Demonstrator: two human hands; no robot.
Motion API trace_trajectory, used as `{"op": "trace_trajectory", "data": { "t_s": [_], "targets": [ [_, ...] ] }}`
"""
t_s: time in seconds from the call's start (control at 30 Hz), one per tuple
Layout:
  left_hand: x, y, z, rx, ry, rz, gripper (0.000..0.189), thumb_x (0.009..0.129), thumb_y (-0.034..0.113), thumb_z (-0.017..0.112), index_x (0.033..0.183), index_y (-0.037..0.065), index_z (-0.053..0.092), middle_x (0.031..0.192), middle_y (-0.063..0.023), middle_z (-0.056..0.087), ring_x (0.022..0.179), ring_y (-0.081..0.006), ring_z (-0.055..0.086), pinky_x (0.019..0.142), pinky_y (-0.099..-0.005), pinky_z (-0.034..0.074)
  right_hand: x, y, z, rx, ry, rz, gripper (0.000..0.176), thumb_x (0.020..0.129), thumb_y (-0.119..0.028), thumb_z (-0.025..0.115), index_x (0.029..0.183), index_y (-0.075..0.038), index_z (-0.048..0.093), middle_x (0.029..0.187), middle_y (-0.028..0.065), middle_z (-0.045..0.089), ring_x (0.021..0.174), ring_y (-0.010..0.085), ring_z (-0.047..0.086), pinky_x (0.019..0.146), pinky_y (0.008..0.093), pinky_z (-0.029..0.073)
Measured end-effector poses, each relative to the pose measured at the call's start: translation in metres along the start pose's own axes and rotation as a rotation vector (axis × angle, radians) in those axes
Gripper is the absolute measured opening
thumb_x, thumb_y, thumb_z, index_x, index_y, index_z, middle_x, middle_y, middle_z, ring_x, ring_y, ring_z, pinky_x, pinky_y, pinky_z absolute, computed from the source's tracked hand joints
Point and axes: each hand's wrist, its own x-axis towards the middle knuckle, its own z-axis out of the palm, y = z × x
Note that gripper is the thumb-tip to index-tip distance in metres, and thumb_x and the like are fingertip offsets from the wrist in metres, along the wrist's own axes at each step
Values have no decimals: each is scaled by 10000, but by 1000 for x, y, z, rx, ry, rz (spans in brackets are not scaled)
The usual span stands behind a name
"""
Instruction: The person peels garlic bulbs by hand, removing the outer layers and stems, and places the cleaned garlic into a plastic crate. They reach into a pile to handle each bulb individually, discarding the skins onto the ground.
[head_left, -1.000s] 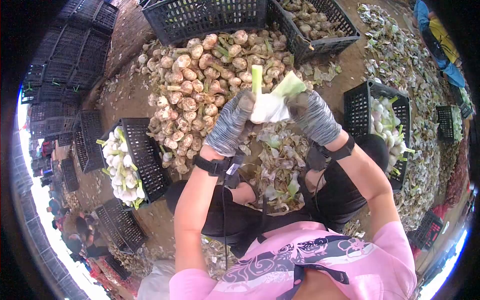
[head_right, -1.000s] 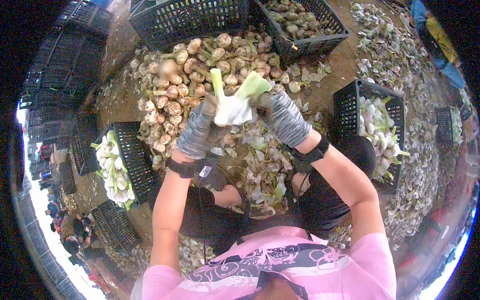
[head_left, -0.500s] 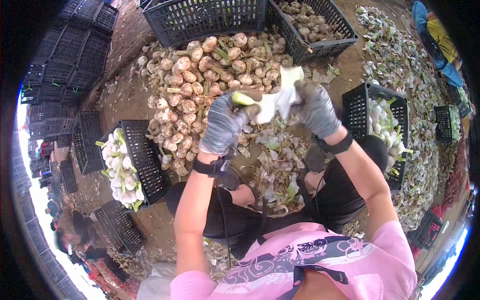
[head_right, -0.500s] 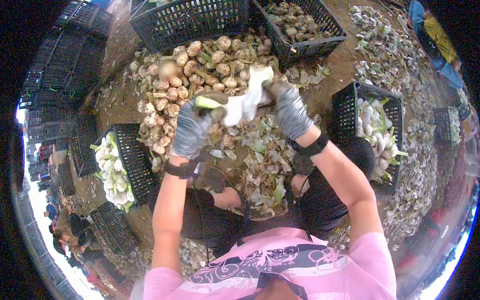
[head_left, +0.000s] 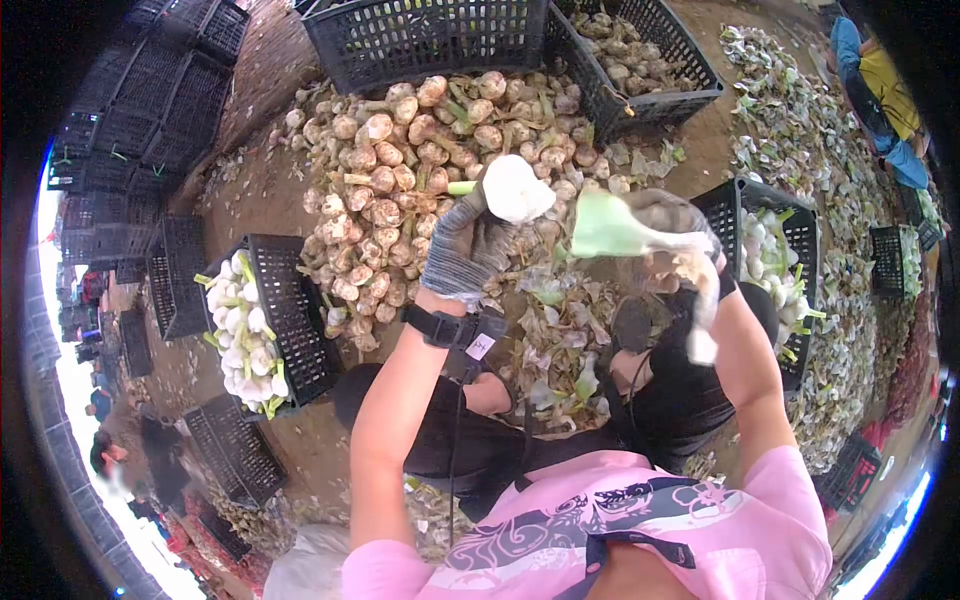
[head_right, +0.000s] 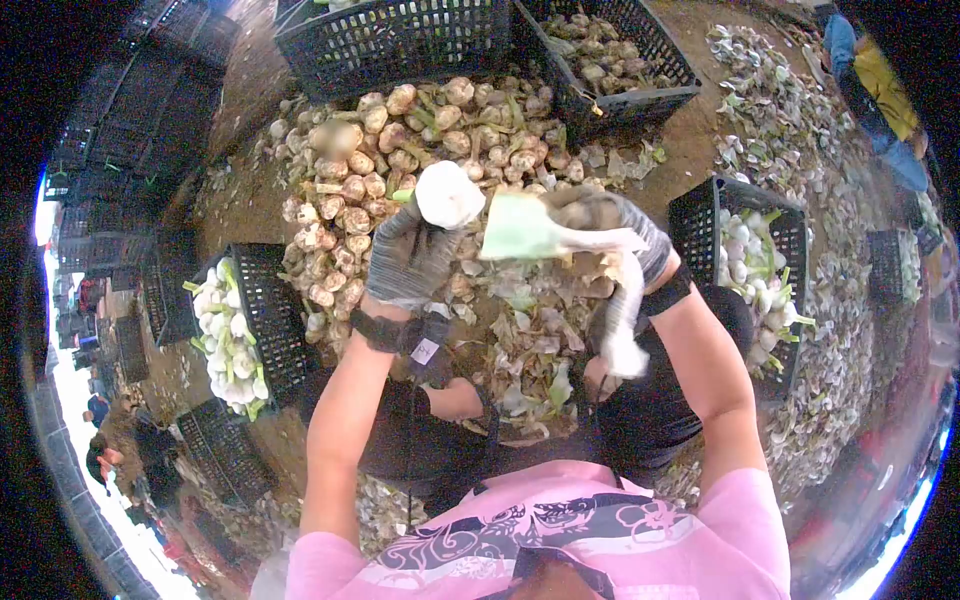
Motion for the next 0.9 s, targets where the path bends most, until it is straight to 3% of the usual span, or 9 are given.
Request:
{"op": "trace_trajectory", "data": {
  "t_s": [0.03, 0.07, 0.17, 0.23, 0.37, 0.47, 0.63, 0.77, 0.9],
  "targets": [
    [1, 2, 0, -70, 23, -41, 321, 843, 50, 558, 1150, -23, 498, 1137, -92, 558, 1026, -181, 551, 867, -295, 485, -1, -28, 7, 609, -97, 311, 333, 848, -221, 567, 1076, 21, 542, 889, 45, 608, 869, 151, 585, 755, 272, 479],
    [0, -1, -8, 153, -46, 75, 335, 827, 58, 574, 1140, -34, 500, 1132, -110, 563, 1029, -194, 550, 865, -301, 491, 7, -27, 20, -287, 261, 111, 322, 853, -257, 551, 1018, 19, 567, 833, 61, 613, 817, 205, 606, 731, 300, 487],
    [5, -2, -2, -130, 80, -68, 377, 830, 104, 591, 1149, -55, 469, 1086, -153, 568, 979, -221, 587, 751, -259, 560, 21, 1, 11, -1353, 142, 75, 401, 828, -368, 572, 958, 11, 596, 781, 42, 627, 663, 167, 568, 627, 317, 477],
    [4, -6, -4, -191, 105, -69, 332, 837, 87, 578, 1128, -44, 487, 1065, -138, 581, 955, -205, 598, 752, -247, 558, 36, 1, 34, -1379, 360, 248, 350, 823, -329, 602, 932, 4, 582, 732, 17, 606, 654, 159, 558, 595, 329, 463],
    [3, -16, -5, -96, 159, -69, 282, 843, 83, 568, 1101, -21, 522, 1044, -121, 595, 918, -183, 607, 792, -247, 538, 51, 20, 38, -665, 666, -100, 166, 808, -167, 625, 871, -35, 546, 728, 35, 575, 622, 156, 564, 518, 291, 450],
    [-4, -16, 9, 153, 163, -1, 258, 848, 109, 565, 1073, -18, 549, 1016, -99, 610, 903, -169, 610, 787, -248, 533, 42, 4, 29, 897, 400, -106, 161, 815, -79, 582, 962, -41, 528, 793, 37, 556, 649, 103, 529, 531, 188, 444],
    [-3, -12, -10, 128, 317, -61, 250, 872, 153, 528, 1060, -11, 549, 1015, -119, 607, 897, -182, 611, 785, -228, 526, 46, -6, 0, 845, 115, -291, 267, 863, -66, 483, 1120, 5, 498, 967, 93, 577, 744, 118, 550, 589, 220, 468],
    [-11, -17, -7, -10, 393, -168, 330, 856, 236, 546, 1092, 20, 468, 1023, -148, 580, 833, -292, 618, 654, -368, 563, 71, 65, -33, -1609, 172, 515, 293, 769, -150, 567, 1019, 3, 580, 957, 183, 623, 894, 298, 610, 762, 369, 487],
    [-14, -22, -3, 86, 247, -166, 283, 841, 301, 588, 1002, 69, 561, 831, -83, 633, 727, -208, 643, 583, -311, 565, 114, 117, -67, -1314, 408, 453, 252, 720, -209, 577, 831, 15, 615, 838, 232, 614, 799, 354, 599, 712, 419, 474]
  ]
}}
